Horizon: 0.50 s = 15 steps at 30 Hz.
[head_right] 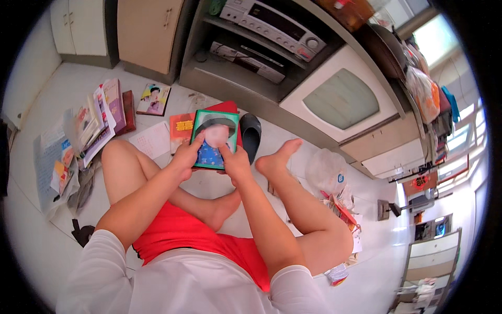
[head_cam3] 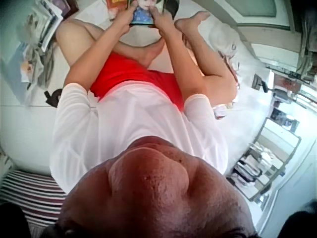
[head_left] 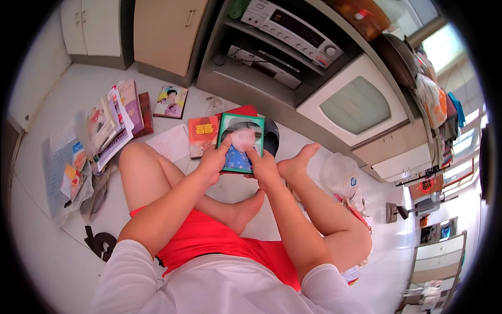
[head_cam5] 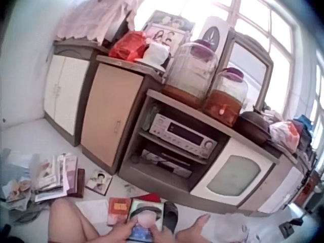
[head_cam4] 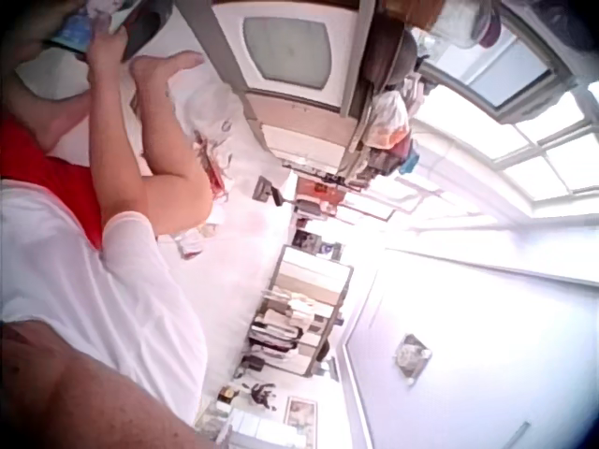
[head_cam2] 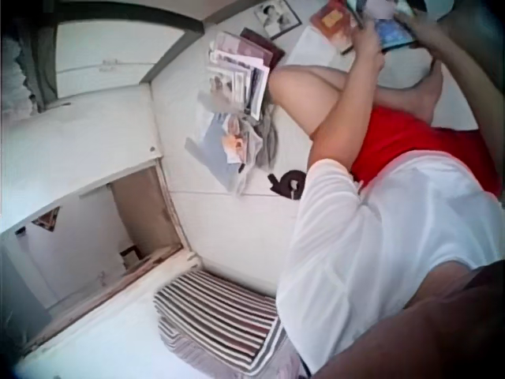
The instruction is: The person wipes the inside of a cabinet shelf with a cloth, places audio and video equipment into the cabinet, and sorts through books, photo albums, and DVD cases on the floor by hand.
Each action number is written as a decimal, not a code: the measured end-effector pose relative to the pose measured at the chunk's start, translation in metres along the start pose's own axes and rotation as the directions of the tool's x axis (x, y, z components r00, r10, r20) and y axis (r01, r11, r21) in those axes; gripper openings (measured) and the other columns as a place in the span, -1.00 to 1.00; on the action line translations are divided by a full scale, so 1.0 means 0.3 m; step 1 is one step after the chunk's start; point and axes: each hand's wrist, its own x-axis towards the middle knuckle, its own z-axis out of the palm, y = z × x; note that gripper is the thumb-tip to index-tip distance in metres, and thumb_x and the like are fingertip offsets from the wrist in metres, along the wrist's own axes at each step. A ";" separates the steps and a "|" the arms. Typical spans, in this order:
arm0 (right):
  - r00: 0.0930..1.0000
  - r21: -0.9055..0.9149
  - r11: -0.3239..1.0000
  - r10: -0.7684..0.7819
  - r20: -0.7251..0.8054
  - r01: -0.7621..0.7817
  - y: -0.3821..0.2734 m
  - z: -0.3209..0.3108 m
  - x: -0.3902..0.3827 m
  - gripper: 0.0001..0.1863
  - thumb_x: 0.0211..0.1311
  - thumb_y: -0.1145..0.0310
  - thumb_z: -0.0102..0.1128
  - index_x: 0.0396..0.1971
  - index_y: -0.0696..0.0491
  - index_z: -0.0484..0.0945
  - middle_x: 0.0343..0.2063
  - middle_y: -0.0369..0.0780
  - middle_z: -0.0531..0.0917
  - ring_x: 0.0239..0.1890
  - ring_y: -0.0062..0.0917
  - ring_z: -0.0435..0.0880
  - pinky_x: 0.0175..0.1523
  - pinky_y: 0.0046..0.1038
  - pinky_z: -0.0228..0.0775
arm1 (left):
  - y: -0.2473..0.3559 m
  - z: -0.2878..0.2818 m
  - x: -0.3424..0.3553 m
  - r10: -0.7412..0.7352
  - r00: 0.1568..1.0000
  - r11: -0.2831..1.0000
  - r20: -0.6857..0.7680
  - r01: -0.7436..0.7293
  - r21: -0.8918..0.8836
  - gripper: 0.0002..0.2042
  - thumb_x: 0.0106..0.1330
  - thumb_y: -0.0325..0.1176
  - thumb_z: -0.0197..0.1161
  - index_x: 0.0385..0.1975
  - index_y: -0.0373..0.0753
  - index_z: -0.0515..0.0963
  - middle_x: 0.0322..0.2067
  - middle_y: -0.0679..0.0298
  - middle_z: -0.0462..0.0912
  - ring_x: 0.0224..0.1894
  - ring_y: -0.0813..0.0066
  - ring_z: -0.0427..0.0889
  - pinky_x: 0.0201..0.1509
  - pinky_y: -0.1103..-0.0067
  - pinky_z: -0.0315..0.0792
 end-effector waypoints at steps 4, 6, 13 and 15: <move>0.999 0.056 0.998 -0.030 -0.010 0.031 0.024 -0.002 0.071 -0.42 0.35 -0.07 0.30 0.11 0.08 0.47 -0.24 -0.30 0.67 -0.34 -0.59 0.69 -0.40 -0.45 0.63 | 0.009 0.001 0.079 -0.036 0.995 0.999 0.088 0.037 -0.009 -0.52 0.46 -0.05 0.29 0.02 -0.45 0.56 -0.17 0.17 0.71 -0.23 0.49 0.70 -0.15 0.51 0.59; 1.000 0.159 0.987 0.015 -0.018 -0.012 0.017 0.016 0.103 -0.46 0.35 -0.09 0.30 0.08 0.01 0.47 -0.21 -0.33 0.67 -0.28 -0.60 0.68 -0.34 -0.43 0.59 | 0.010 -0.005 0.131 0.026 0.995 1.000 0.097 -0.026 0.003 -0.53 0.44 -0.08 0.31 0.00 -0.46 0.55 -0.19 0.15 0.71 -0.23 0.49 0.70 -0.16 0.51 0.59; 0.998 0.245 0.968 0.054 0.022 -0.058 -0.048 0.049 0.285 -0.56 0.40 0.00 0.27 0.06 -0.01 0.47 -0.18 -0.35 0.68 -0.25 -0.60 0.69 -0.30 -0.42 0.58 | 0.062 -0.015 0.351 -0.051 0.995 0.997 0.087 0.045 0.060 -0.55 0.42 -0.10 0.33 0.00 -0.44 0.55 -0.17 0.13 0.70 -0.22 0.47 0.69 -0.15 0.49 0.56; 1.000 0.263 0.965 0.015 -0.023 -0.009 -0.026 0.019 0.367 -0.59 0.41 0.05 0.28 0.04 0.01 0.49 -0.22 -0.35 0.69 -0.30 -0.59 0.70 -0.37 -0.43 0.58 | 0.122 0.010 0.360 -0.087 0.989 0.987 0.123 0.069 0.145 -0.52 0.46 -0.03 0.25 0.09 -0.35 0.50 -0.15 0.15 0.70 -0.17 0.45 0.70 -0.06 0.45 0.57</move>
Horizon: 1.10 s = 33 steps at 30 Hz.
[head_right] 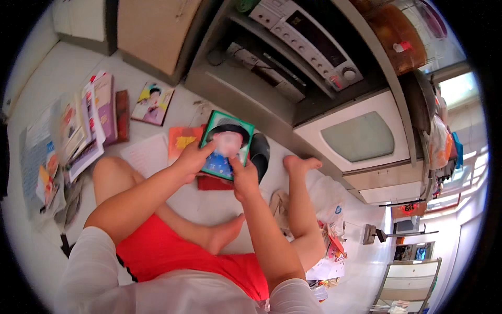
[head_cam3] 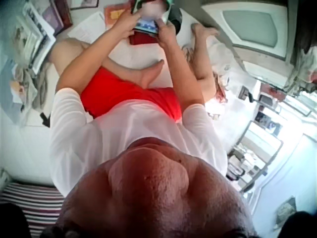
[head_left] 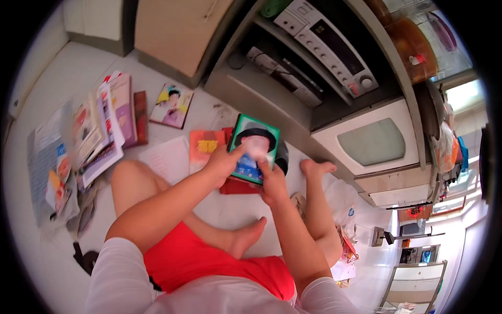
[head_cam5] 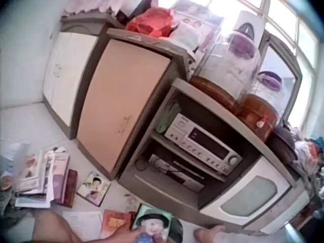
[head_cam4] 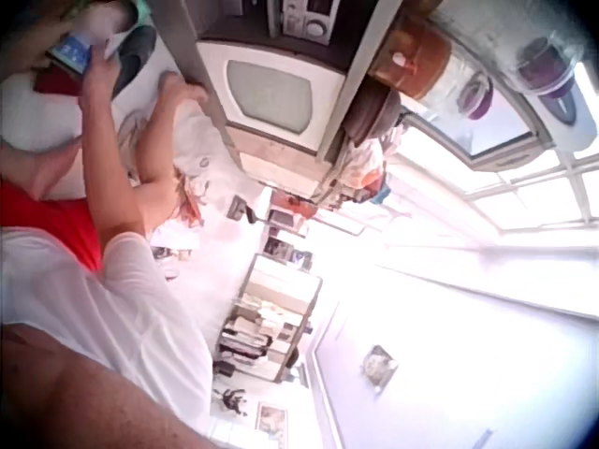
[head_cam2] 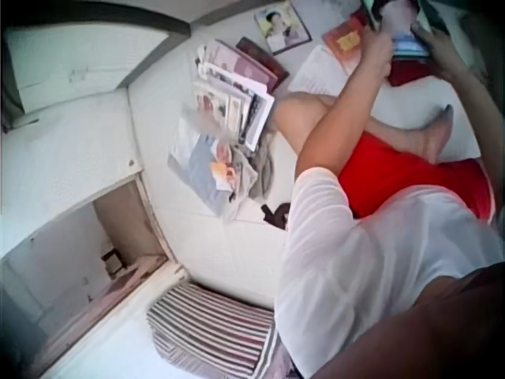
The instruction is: The person wipes the inside of a cabinet shelf with a cloth, places audio and video equipment into the cabinet, and sorts through books, photo albums, and DVD cases on the floor by hand.
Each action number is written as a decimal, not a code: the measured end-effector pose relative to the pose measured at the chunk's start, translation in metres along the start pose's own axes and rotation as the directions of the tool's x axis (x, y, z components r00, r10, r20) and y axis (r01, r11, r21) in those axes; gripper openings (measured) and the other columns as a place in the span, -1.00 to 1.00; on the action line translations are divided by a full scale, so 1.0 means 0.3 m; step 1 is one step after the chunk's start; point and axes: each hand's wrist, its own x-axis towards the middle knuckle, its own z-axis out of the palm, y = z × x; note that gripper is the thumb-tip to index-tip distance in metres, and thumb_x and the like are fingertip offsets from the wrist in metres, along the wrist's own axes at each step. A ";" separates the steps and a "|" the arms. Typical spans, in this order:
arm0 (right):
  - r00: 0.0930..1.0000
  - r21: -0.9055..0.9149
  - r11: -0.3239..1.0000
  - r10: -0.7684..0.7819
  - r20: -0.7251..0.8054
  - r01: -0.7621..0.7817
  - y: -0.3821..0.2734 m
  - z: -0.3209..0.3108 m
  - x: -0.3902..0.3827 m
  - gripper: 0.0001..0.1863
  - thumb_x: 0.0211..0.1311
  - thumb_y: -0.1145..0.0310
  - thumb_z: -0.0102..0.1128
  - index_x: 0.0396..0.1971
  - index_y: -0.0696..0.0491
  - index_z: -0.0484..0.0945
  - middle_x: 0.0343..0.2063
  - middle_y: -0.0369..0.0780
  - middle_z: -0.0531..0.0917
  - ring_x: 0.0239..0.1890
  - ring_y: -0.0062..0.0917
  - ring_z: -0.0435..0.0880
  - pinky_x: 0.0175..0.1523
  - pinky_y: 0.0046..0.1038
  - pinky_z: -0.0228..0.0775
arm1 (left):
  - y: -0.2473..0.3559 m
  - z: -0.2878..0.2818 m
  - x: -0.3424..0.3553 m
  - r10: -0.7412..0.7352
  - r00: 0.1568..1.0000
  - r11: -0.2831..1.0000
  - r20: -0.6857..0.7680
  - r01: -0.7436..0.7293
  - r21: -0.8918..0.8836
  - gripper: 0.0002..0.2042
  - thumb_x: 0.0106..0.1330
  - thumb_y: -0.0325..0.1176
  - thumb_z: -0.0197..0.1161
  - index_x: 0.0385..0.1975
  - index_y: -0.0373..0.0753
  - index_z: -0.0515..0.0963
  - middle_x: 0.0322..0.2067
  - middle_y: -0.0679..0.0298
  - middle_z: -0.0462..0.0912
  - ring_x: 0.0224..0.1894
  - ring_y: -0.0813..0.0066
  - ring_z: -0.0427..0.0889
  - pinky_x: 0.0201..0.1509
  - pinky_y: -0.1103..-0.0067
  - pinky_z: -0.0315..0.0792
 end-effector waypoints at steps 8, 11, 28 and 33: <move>0.943 0.123 0.940 -0.301 -0.141 0.318 -0.395 -0.032 0.094 -0.56 0.37 0.20 0.37 0.05 0.20 0.53 -0.18 -0.19 0.70 -0.14 -0.47 0.69 -0.02 -0.38 0.57 | 0.041 -0.148 0.105 -0.152 0.943 0.916 0.297 0.247 -0.315 -0.59 0.54 0.02 0.09 0.11 -0.20 0.44 -0.18 0.18 0.69 -0.18 0.41 0.68 -0.11 0.46 0.55; 0.886 0.093 0.887 -0.434 -0.161 0.452 -0.701 -0.177 0.170 -0.58 0.37 0.14 0.35 0.04 0.10 0.53 -0.21 -0.26 0.72 -0.25 -0.48 0.69 -0.20 -0.43 0.55 | 0.042 -0.168 0.145 -0.147 0.957 0.964 0.250 0.195 -0.182 -0.71 0.54 -0.09 0.11 0.01 -0.16 0.45 -0.25 0.23 0.67 -0.27 0.44 0.65 -0.17 0.50 0.52; 0.949 0.285 0.930 -0.151 -0.276 0.231 -1.517 -0.460 0.541 -0.68 0.45 0.18 0.12 -0.06 0.11 0.66 -0.21 -0.18 0.75 -0.20 -0.37 0.77 -0.47 -0.62 0.60 | 0.031 -0.204 0.197 -0.175 0.963 0.973 0.205 0.201 -0.116 -0.89 0.48 -0.26 0.16 -0.17 -0.12 0.49 -0.29 0.32 0.65 -0.30 0.53 0.62 -0.19 0.54 0.52; 0.831 0.167 0.840 -0.445 -0.334 0.516 -1.470 -0.469 0.564 -0.61 0.47 0.20 0.12 0.12 0.15 0.52 -0.06 -0.14 0.71 -0.13 -0.32 0.74 -0.26 -0.48 0.70 | 0.037 -0.188 0.205 -0.179 0.961 0.971 0.209 0.207 -0.122 -0.89 0.48 -0.26 0.16 -0.16 -0.12 0.49 -0.29 0.32 0.66 -0.31 0.53 0.63 -0.19 0.54 0.52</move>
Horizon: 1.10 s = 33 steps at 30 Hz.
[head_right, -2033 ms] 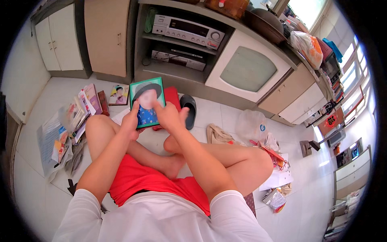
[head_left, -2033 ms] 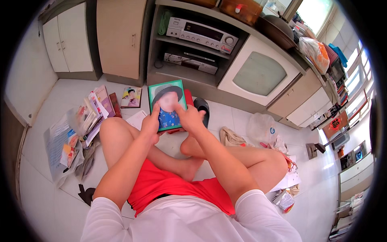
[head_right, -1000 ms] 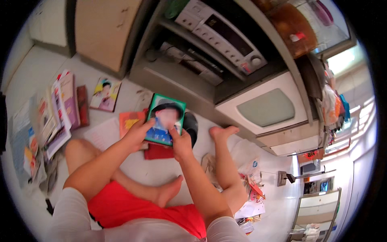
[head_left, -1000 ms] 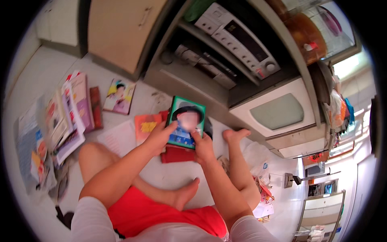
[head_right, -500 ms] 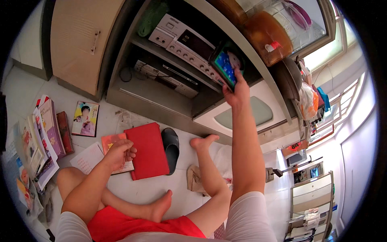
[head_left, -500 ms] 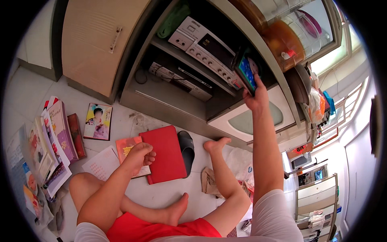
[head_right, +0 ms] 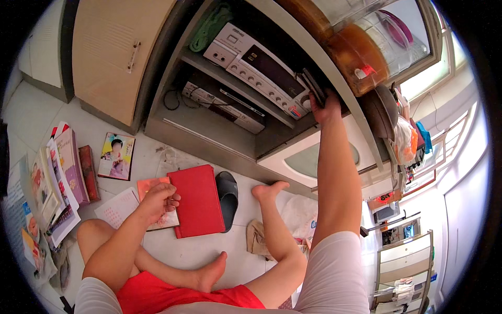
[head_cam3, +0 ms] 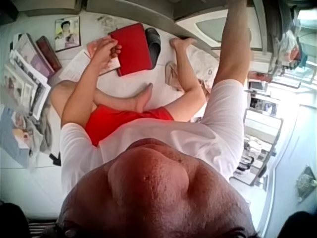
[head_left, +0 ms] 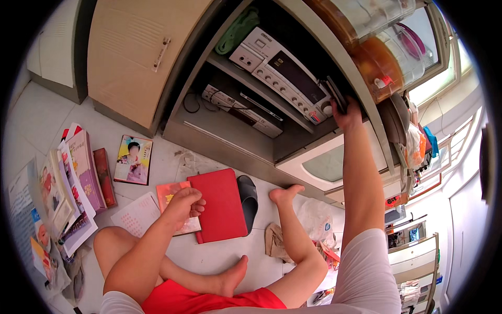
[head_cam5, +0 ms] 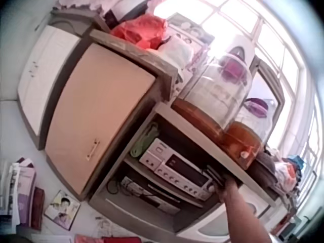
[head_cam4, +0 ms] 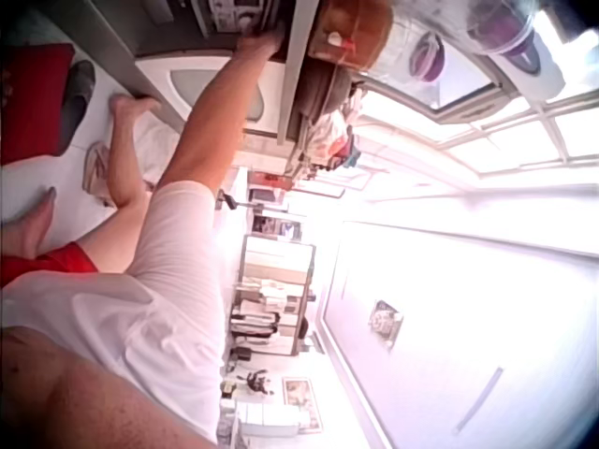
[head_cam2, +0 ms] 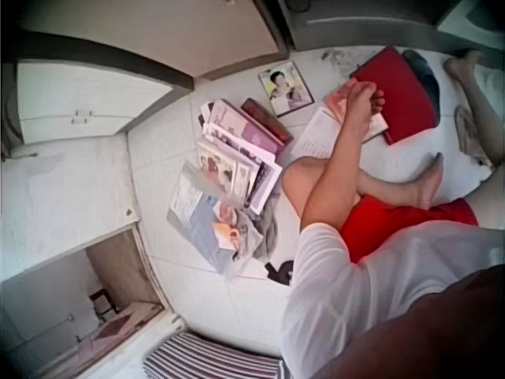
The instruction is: The person wipes the inside of a cabinet shelf with a cloth, places audio and video equipment into the cabinet, and sorts through books, photo albums, and DVD cases on the floor by hand.
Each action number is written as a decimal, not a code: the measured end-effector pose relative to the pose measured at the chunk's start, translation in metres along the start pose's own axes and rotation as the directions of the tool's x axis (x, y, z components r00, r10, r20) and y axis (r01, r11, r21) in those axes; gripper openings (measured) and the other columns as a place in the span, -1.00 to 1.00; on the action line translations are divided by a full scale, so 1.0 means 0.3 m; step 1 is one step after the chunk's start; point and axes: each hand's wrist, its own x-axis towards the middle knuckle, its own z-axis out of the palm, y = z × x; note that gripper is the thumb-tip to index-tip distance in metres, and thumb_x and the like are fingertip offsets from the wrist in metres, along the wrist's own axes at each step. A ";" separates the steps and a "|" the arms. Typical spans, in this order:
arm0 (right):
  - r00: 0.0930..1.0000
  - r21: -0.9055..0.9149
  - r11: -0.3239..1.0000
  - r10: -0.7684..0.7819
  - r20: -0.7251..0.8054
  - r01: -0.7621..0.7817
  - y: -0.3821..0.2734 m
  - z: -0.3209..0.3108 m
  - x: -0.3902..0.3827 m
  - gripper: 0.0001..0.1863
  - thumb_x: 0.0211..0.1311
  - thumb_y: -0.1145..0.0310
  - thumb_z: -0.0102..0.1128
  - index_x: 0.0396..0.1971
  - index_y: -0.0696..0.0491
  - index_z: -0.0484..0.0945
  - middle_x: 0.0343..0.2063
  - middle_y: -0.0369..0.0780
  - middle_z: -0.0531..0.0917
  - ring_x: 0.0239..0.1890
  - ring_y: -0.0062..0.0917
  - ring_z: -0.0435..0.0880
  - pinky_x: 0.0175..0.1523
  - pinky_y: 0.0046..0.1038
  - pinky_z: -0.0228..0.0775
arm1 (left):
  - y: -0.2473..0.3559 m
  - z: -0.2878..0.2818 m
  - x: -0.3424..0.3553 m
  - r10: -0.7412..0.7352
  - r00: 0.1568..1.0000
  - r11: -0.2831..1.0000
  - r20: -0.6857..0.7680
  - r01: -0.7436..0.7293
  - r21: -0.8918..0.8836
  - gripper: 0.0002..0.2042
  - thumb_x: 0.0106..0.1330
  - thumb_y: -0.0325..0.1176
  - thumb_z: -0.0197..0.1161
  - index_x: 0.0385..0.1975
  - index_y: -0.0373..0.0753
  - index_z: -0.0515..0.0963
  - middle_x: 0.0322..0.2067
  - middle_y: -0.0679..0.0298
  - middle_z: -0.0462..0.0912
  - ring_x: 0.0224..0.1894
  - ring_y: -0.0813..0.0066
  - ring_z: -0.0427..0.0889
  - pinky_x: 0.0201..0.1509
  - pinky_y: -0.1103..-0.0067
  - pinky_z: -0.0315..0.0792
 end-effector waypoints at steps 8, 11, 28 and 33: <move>0.674 -0.853 -0.018 -0.604 0.425 0.522 0.070 -0.025 -0.110 -0.34 0.29 -0.02 0.31 0.26 0.07 0.45 0.12 -0.05 0.64 0.06 -0.13 0.65 0.12 -0.18 0.55 | -0.022 -0.003 0.020 -0.019 1.000 1.000 0.016 0.019 0.017 -0.89 0.48 -0.27 0.16 -0.15 -0.12 0.48 -0.29 0.31 0.66 -0.30 0.53 0.63 -0.20 0.55 0.52; 0.719 -0.852 -0.456 -0.498 0.485 0.258 0.055 0.029 -0.109 -0.28 0.27 -0.07 0.27 0.31 0.07 0.42 0.21 -0.01 0.58 0.20 -0.07 0.57 0.27 -0.11 0.42 | -0.024 -0.020 0.019 -0.034 0.999 0.999 -0.020 0.034 0.016 -0.89 0.48 -0.27 0.15 -0.15 -0.13 0.48 -0.29 0.31 0.66 -0.30 0.52 0.63 -0.20 0.54 0.52; 0.737 -0.792 -0.497 -0.372 0.564 0.355 0.103 0.088 0.022 -0.04 0.08 0.25 0.24 0.53 0.00 0.07 0.45 0.05 0.28 0.43 -0.06 0.34 0.45 -0.16 0.26 | -0.025 -0.007 0.015 -0.051 0.999 0.998 -0.018 0.052 0.047 -0.87 0.48 -0.28 0.14 -0.13 -0.15 0.49 -0.27 0.29 0.66 -0.29 0.51 0.63 -0.20 0.55 0.52; 0.658 -0.717 -0.618 -0.398 0.640 0.324 0.070 0.052 0.057 -0.05 0.13 0.20 0.23 0.53 0.06 0.03 0.35 0.08 0.39 0.37 -0.03 0.40 0.42 -0.14 0.31 | -0.044 -0.008 0.057 -0.120 0.991 0.990 -0.060 0.124 0.068 -0.87 0.46 -0.31 0.14 -0.13 -0.18 0.48 -0.26 0.27 0.66 -0.30 0.52 0.62 -0.27 0.56 0.51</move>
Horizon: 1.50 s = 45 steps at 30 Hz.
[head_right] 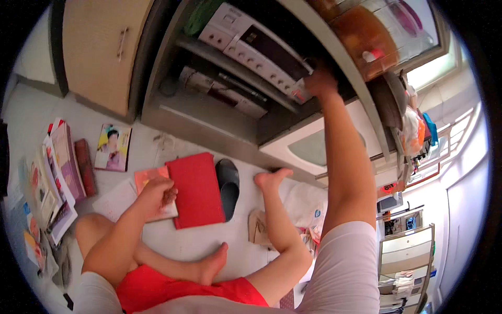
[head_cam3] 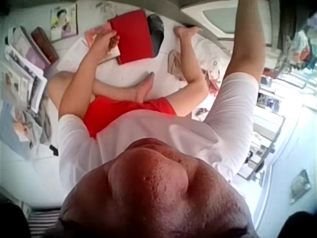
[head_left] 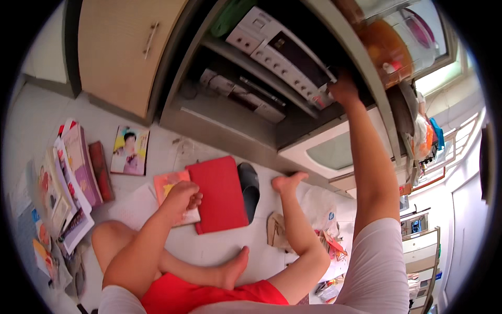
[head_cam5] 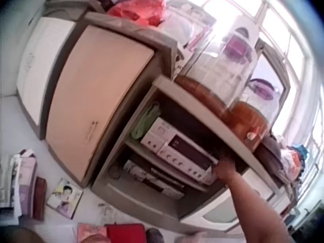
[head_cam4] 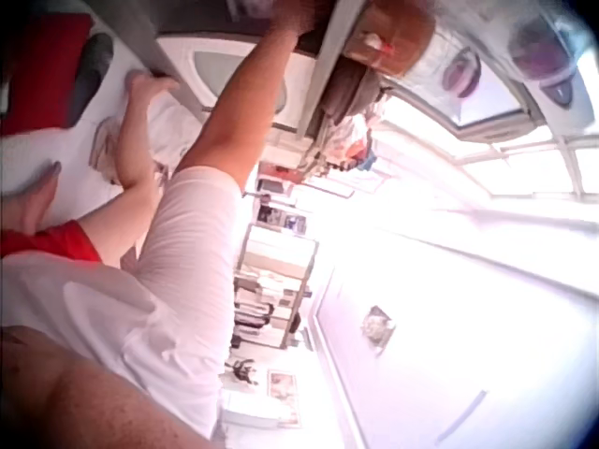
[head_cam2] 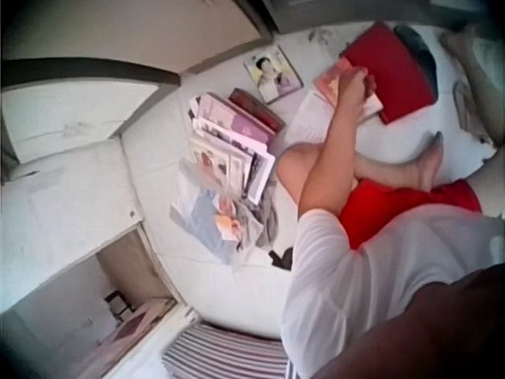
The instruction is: The person wipes the inside of a cabinet shelf with a cloth, places audio and video equipment into the cabinet, and sorts through books, photo albums, and DVD cases on the floor by hand.
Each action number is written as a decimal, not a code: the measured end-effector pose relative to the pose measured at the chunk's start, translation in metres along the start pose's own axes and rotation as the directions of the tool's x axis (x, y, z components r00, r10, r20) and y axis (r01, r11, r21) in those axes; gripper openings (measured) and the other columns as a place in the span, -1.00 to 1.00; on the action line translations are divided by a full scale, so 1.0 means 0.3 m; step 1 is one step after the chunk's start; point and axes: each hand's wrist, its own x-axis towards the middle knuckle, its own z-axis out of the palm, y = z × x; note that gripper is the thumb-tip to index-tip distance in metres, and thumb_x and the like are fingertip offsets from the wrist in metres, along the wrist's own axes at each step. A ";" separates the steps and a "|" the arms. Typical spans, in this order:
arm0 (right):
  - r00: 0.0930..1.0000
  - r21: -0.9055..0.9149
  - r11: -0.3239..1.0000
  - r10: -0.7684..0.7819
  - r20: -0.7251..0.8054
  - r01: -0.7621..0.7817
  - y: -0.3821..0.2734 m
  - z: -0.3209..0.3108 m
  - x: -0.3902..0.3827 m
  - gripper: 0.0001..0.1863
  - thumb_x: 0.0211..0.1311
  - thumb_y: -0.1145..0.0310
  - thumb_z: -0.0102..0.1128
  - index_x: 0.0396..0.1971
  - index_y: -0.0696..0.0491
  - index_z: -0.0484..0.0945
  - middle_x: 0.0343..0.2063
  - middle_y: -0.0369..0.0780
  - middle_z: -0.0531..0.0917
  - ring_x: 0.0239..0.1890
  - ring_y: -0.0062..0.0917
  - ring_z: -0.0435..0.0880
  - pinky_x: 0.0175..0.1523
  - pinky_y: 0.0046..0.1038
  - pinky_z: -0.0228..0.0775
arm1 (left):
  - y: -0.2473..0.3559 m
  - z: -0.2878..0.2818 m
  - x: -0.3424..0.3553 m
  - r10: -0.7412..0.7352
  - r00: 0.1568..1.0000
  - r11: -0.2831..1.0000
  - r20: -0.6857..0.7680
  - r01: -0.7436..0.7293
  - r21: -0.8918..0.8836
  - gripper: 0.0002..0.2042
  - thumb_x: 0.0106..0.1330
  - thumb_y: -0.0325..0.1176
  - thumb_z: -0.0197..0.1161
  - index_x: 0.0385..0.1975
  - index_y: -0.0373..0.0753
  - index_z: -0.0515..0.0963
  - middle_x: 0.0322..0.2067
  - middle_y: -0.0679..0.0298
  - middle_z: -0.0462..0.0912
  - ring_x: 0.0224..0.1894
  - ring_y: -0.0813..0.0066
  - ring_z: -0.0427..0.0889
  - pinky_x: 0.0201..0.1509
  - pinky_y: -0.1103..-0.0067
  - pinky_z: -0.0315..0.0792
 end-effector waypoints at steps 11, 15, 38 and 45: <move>0.488 0.290 0.935 -0.160 0.858 -0.203 -0.709 -0.148 -0.919 -0.08 0.28 -0.27 0.17 0.40 0.17 0.31 0.25 0.05 0.56 0.30 -0.04 0.52 0.34 -0.21 0.35 | -0.145 -0.114 0.098 0.035 0.997 0.983 -0.071 -0.022 0.183 -0.88 0.30 -0.38 0.27 -0.29 -0.25 0.50 -0.45 0.29 0.55 -0.46 0.55 0.51 -0.50 0.56 0.37; 0.309 0.343 0.834 -0.220 0.925 -0.432 -0.718 0.077 -1.276 -0.05 0.25 -0.30 0.24 0.30 0.27 0.40 0.11 0.12 0.63 0.18 -0.09 0.62 0.22 -0.23 0.45 | -0.193 -0.015 0.107 0.250 0.965 0.805 -0.074 -0.165 0.570 -0.74 0.27 -0.31 0.34 -0.15 -0.30 0.54 -0.35 0.27 0.57 -0.35 0.53 0.56 -0.36 0.51 0.46; 0.760 0.608 -0.635 0.050 0.648 -0.477 -0.200 -0.455 -0.727 -0.58 0.50 0.01 0.13 0.11 0.02 0.54 0.03 -0.24 0.70 -0.01 -0.47 0.72 0.04 -0.36 0.62 | -0.181 -0.015 0.087 0.297 0.954 0.810 -0.034 -0.233 0.538 -0.79 0.33 -0.30 0.27 -0.22 -0.32 0.54 -0.39 0.24 0.63 -0.40 0.46 0.62 -0.28 0.52 0.49; 0.741 0.621 -0.649 0.129 0.659 -0.439 -0.081 -0.442 -0.488 -0.77 0.44 0.10 0.25 -0.13 -0.06 0.58 -0.21 -0.33 0.76 -0.31 -0.54 0.77 -0.28 -0.49 0.69 | -0.197 -0.043 0.107 0.366 0.930 0.753 -0.039 -0.271 0.600 -0.78 0.31 -0.31 0.29 -0.21 -0.33 0.54 -0.39 0.23 0.63 -0.36 0.44 0.63 -0.25 0.51 0.50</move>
